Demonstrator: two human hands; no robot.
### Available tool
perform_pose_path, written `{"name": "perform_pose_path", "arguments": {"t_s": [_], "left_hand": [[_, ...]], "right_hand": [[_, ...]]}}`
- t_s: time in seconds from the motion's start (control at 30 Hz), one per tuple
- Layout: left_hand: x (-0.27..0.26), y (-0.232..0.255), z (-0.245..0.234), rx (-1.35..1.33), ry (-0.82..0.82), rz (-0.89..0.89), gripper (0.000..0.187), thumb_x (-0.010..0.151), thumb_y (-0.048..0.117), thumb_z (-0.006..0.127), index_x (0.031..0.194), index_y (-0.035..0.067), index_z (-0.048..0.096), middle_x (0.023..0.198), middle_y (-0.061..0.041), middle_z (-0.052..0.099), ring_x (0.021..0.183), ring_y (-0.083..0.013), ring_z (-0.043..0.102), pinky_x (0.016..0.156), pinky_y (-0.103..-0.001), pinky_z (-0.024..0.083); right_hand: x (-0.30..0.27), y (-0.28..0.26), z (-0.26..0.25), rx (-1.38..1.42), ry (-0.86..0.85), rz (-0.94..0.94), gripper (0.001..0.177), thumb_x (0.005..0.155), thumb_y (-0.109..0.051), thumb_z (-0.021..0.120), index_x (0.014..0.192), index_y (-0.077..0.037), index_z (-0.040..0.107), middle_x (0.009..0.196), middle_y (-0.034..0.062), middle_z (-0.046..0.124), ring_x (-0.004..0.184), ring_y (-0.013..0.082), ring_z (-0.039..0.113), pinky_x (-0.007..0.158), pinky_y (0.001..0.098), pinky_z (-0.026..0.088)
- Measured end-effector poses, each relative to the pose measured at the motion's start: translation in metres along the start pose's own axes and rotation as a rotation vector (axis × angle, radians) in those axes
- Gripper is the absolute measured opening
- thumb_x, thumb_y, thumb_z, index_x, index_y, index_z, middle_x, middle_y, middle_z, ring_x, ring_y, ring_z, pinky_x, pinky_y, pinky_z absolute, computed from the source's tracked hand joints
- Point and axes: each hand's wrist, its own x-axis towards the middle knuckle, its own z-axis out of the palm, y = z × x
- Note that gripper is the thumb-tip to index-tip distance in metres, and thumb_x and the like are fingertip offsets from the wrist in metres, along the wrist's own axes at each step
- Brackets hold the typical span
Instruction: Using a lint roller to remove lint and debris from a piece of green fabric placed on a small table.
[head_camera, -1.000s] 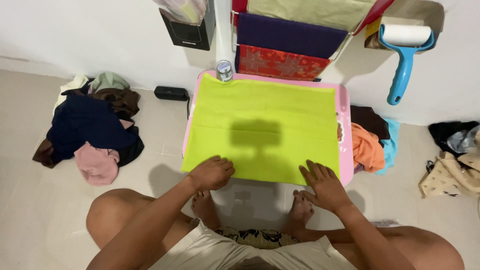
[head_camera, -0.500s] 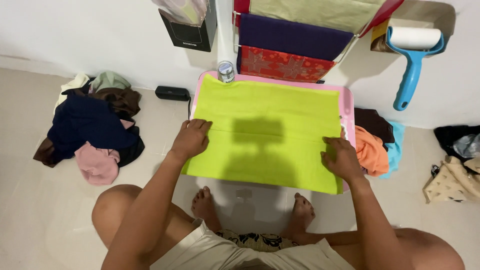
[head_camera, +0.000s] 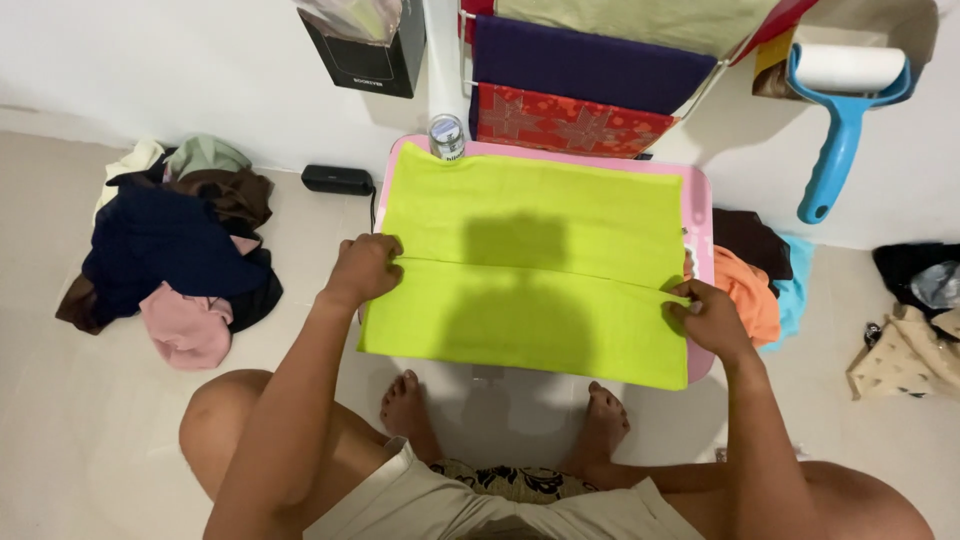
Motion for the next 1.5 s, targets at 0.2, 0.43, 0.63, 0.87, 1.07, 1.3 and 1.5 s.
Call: {"name": "perform_pose_path", "arguments": {"t_s": [0.2,0.43,0.63,0.87,1.07,1.3,1.5], "left_hand": [[-0.001,-0.014,-0.007,-0.197,0.022,-0.071,0.033,0.089,0.032,0.068,0.114,0.013,0.074,0.108,-0.013,0.074,0.112,-0.0351,0.068,0.103,-0.053,0.046],[0.000,-0.024,0.003,-0.270,0.017,-0.141,0.033,0.085,0.032,0.070,0.112,0.015,0.076,0.096,-0.014,0.076,0.100,-0.0379,0.073,0.096,-0.049,0.053],[-0.021,-0.007,-0.035,-0.472,0.031,-0.149,0.034,0.078,0.028,0.074,0.103,0.006,0.079,0.091,-0.023,0.074,0.095,-0.0438,0.072,0.089,-0.053,0.053],[-0.025,0.004,-0.058,-0.758,0.061,-0.218,0.017,0.088,0.017,0.072,0.075,0.009,0.065,0.073,-0.002,0.056,0.070,-0.0147,0.048,0.066,-0.032,0.036],[0.023,-0.046,0.029,-0.631,0.163,-0.186,0.023,0.082,0.025,0.077,0.095,0.006,0.075,0.076,-0.014,0.067,0.078,-0.0314,0.070,0.076,-0.043,0.053],[0.016,-0.046,0.017,-0.743,0.202,-0.268,0.025,0.083,0.024,0.074,0.100,0.006,0.078,0.074,-0.012,0.067,0.075,-0.0267,0.068,0.075,-0.039,0.052],[0.008,-0.026,-0.001,-0.605,0.145,-0.243,0.027,0.084,0.024,0.073,0.103,0.006,0.078,0.077,-0.014,0.069,0.080,-0.0326,0.071,0.076,-0.043,0.054]], "right_hand": [[-0.006,-0.007,-0.003,0.197,0.011,0.018,0.016,0.086,-0.009,0.077,0.099,0.000,0.075,0.073,0.0105,0.060,0.069,0.0250,0.057,0.068,0.0348,0.045],[0.000,-0.002,-0.003,0.261,0.006,0.056,0.015,0.087,-0.002,0.073,0.101,0.005,0.073,0.065,0.0150,0.055,0.059,0.0260,0.055,0.057,0.0346,0.041],[-0.019,-0.051,-0.028,0.334,-0.025,0.092,0.011,0.085,0.001,0.071,0.094,0.008,0.073,0.067,0.0148,0.056,0.059,0.0251,0.052,0.055,0.0344,0.040],[0.000,-0.035,-0.036,0.337,-0.021,0.287,0.014,0.090,-0.016,0.075,0.082,-0.010,0.065,0.076,0.0011,0.058,0.070,0.0170,0.054,0.054,0.0343,0.041],[0.039,0.056,0.019,0.478,0.148,0.075,0.015,0.089,-0.004,0.073,0.102,0.002,0.070,0.071,0.0124,0.059,0.056,0.0214,0.056,0.037,0.0298,0.044],[0.043,0.054,0.016,0.541,0.219,0.070,0.017,0.087,0.000,0.075,0.103,0.002,0.071,0.072,0.0091,0.059,0.063,0.0185,0.057,0.055,0.0282,0.046],[0.034,0.038,0.024,0.442,0.218,0.078,0.016,0.087,-0.001,0.071,0.103,-0.001,0.073,0.071,0.0087,0.058,0.062,0.0188,0.056,0.057,0.0298,0.044]]}}
